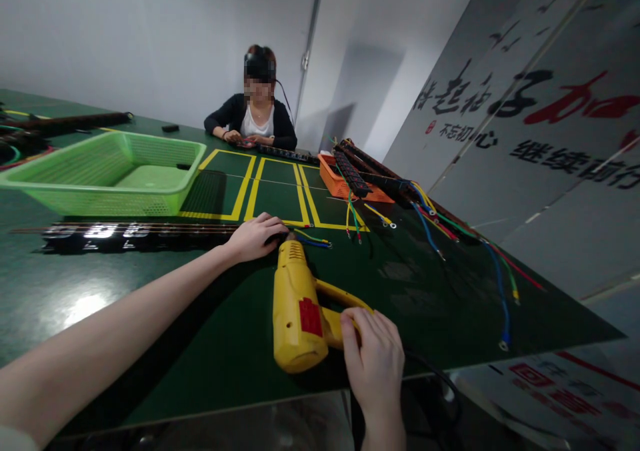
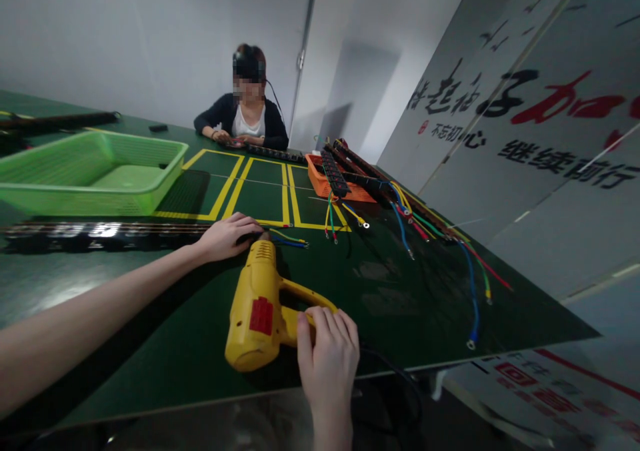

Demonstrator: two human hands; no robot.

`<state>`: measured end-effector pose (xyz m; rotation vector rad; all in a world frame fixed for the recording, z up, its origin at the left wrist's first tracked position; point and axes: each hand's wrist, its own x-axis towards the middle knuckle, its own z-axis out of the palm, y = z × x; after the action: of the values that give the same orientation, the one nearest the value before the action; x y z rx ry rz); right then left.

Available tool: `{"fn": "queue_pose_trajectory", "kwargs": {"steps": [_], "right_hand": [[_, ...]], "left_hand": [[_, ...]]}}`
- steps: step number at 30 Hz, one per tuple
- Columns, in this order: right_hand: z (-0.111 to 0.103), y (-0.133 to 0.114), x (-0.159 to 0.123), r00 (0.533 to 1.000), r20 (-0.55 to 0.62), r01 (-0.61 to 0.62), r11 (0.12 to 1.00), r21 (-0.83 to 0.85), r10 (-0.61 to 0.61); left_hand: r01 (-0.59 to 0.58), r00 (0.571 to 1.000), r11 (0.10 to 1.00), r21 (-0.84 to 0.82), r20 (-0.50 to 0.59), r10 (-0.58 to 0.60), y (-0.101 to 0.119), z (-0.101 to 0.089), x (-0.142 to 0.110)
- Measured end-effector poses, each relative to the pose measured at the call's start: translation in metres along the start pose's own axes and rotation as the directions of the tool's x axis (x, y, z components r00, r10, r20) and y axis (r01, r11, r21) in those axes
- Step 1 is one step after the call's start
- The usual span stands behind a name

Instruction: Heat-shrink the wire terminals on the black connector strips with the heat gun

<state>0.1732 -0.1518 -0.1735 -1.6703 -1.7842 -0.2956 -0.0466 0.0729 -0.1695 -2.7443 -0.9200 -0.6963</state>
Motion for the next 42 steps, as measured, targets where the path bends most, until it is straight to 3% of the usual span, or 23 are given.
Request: {"fn": "queue_pose_trajectory", "kwargs": {"steps": [11, 33, 42], "right_hand": [[0.003, -0.002, 0.001, 0.994, -0.077, -0.079, 0.996, -0.028, 0.077], [-0.019, 0.104, -0.007, 0.948, -0.219, -0.273, 0.945, -0.179, 0.232], [-0.023, 0.098, -0.007, 0.961, -0.212, -0.222, 0.952, -0.212, 0.177]], "left_hand": [[-0.001, 1.000, 1.000, -0.021, 0.014, 0.001, 0.001, -0.001, 0.000], [-0.007, 1.000, 1.000, -0.011, 0.016, 0.007, 0.001, -0.004, -0.001], [-0.004, 1.000, 1.000, -0.016, 0.004, 0.004, 0.000, -0.003, -0.002]]}}
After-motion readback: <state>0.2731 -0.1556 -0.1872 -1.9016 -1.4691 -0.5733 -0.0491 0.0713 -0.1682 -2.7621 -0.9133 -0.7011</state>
